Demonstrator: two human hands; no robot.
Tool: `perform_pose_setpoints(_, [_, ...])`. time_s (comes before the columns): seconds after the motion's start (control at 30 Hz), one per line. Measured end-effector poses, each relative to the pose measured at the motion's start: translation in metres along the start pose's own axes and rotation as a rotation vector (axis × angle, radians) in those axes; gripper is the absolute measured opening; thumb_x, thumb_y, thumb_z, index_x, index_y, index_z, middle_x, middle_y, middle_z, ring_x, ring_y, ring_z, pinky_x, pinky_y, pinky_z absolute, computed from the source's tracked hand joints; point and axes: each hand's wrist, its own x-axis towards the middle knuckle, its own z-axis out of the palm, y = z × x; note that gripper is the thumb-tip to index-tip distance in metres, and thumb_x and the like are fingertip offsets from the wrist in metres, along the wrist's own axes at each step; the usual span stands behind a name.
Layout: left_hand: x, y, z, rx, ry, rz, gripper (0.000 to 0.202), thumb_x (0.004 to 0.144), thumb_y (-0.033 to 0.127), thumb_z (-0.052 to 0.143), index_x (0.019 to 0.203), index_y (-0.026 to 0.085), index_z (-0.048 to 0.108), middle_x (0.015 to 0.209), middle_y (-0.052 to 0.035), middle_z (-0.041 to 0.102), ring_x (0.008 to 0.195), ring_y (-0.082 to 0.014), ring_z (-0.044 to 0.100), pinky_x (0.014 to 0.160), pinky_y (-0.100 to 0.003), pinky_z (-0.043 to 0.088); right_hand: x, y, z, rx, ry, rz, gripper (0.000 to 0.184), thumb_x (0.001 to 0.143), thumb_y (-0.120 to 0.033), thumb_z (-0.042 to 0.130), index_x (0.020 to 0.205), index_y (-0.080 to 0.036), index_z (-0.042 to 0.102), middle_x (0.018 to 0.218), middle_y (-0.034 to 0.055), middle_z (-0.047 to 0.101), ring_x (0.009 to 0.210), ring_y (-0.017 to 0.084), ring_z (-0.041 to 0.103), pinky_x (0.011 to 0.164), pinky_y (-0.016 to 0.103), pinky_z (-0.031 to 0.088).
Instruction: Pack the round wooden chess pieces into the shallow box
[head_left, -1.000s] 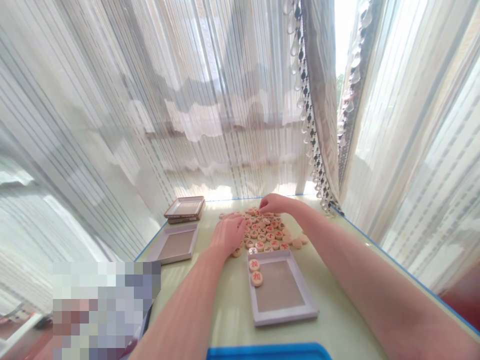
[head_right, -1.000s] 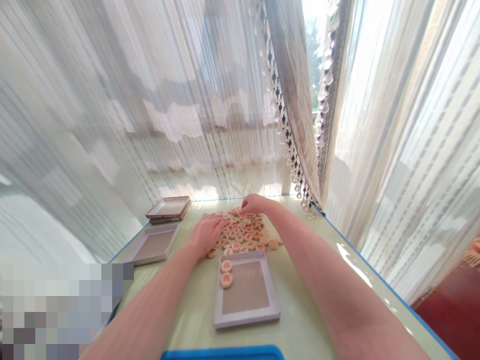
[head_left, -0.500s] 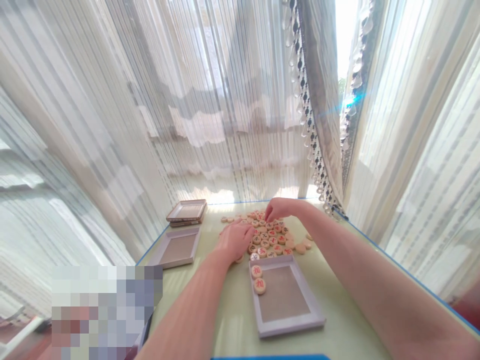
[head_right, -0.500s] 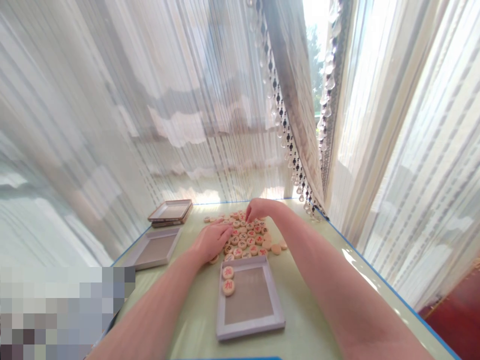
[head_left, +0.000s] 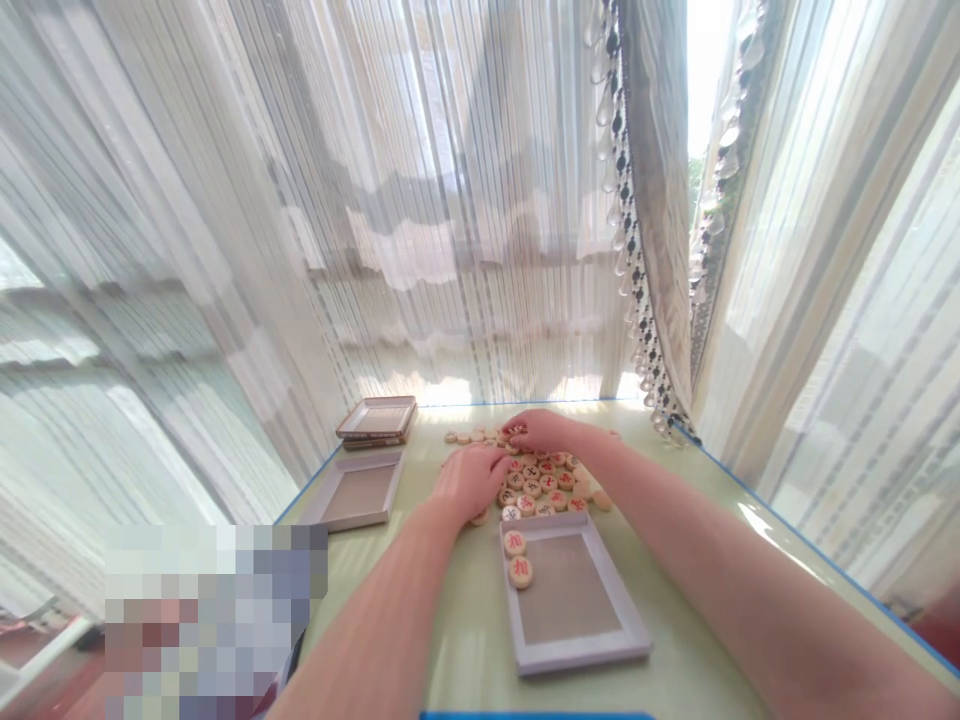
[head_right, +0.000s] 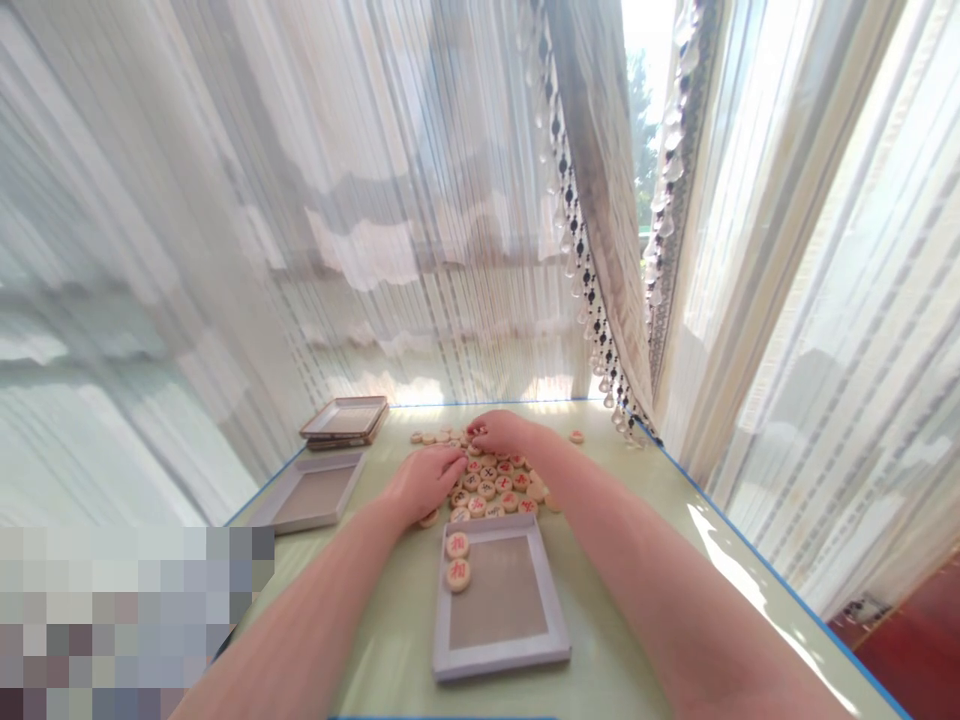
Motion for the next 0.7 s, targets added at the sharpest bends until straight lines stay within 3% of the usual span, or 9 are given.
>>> perform_pose_setpoints(0.17, [-0.001,-0.001,0.001,0.010,-0.006,0.007,0.037,0.086,0.042,0.035,0.081,0.023,0.066,0.088,-0.0051,0.066,0.083,-0.0185,0.059,0.075,-0.028,0.043,-0.002,0.006,-0.013,0.049,-0.066,0.042,0.034,0.068,-0.026,0.063,0.101,-0.023,0.069,0.100,0.0029,0.069,0.090,0.019,0.061,0.079,0.026,0.046])
perform_pose_setpoints(0.37, [0.000,-0.002,0.000,-0.003,-0.027,0.005,0.034,0.086,0.039,0.037,0.087,0.023,0.067,0.091,-0.0045,0.066,0.087,-0.0176,0.059,0.078,-0.027,0.043,-0.004,0.016,-0.019,0.117,-0.150,0.117,0.037,0.060,-0.023,0.068,0.096,-0.023,0.071,0.093,0.0004,0.070,0.084,0.017,0.061,0.071,0.023,0.046])
perform_pose_setpoints(0.53, [0.000,-0.004,0.002,-0.023,-0.015,0.043,0.031,0.085,0.037,0.039,0.091,0.024,0.067,0.092,-0.0031,0.067,0.088,-0.0169,0.058,0.080,-0.026,0.043,-0.005,0.023,-0.022,0.103,-0.199,0.199,0.034,0.057,-0.022,0.068,0.091,-0.021,0.072,0.081,0.0013,0.070,0.075,0.017,0.062,0.063,0.024,0.046])
perform_pose_setpoints(0.7, [-0.001,-0.006,0.003,-0.033,0.004,0.045,0.030,0.085,0.037,0.041,0.093,0.025,0.067,0.094,-0.0026,0.067,0.088,-0.0171,0.058,0.080,-0.026,0.043,-0.007,0.028,-0.027,0.123,-0.198,0.195,0.033,0.063,-0.028,0.066,0.094,-0.020,0.071,0.078,0.0029,0.070,0.071,0.016,0.063,0.065,0.025,0.046])
